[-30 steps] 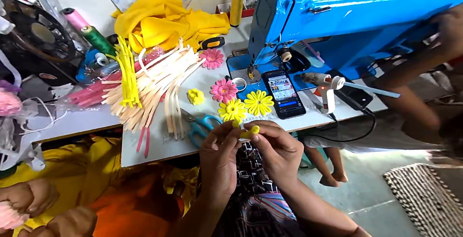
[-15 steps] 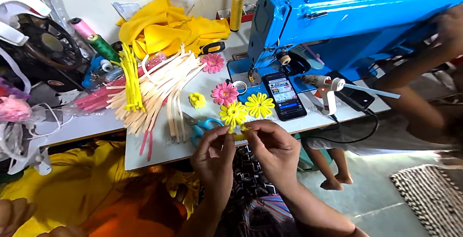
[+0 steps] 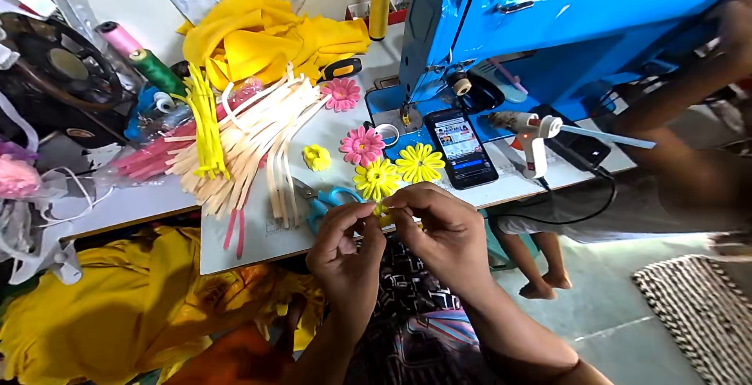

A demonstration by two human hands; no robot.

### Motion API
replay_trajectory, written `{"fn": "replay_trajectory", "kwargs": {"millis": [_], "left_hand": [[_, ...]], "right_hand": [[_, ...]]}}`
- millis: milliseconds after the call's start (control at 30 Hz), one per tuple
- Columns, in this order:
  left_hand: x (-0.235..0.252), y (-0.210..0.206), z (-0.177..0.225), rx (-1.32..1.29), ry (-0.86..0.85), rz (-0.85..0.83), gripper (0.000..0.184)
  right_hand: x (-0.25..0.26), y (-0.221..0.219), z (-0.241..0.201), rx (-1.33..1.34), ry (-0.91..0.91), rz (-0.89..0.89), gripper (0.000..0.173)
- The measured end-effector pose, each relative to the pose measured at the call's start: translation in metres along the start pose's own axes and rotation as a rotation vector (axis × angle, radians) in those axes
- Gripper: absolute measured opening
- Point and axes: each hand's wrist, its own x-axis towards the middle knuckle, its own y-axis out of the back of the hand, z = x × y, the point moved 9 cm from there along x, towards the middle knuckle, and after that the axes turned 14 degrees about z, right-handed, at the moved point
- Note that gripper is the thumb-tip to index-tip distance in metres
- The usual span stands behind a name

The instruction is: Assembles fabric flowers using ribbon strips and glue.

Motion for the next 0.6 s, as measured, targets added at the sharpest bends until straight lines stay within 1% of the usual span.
{"fn": "replay_trajectory", "kwargs": {"millis": [167,400,500,600], "left_hand": [[0.001,-0.001,0.001,0.033,-0.021,-0.024,0.02],[0.003,-0.003,0.007,0.145,-0.036,-0.108,0.016],[-0.002,-0.005,0.033,0.192,-0.145,-0.179,0.011],[-0.014,-0.01,0.082,0.235,-0.295,-0.334,0.008]], "right_hand": [[0.002,0.0,0.0,-0.018,0.015,-0.05,0.007],[0.005,0.002,0.004,0.02,-0.056,-0.132,0.008],[0.003,0.008,-0.016,0.009,0.028,-0.125,0.009],[-0.002,0.02,-0.063,0.043,0.182,-0.105,0.013]]}}
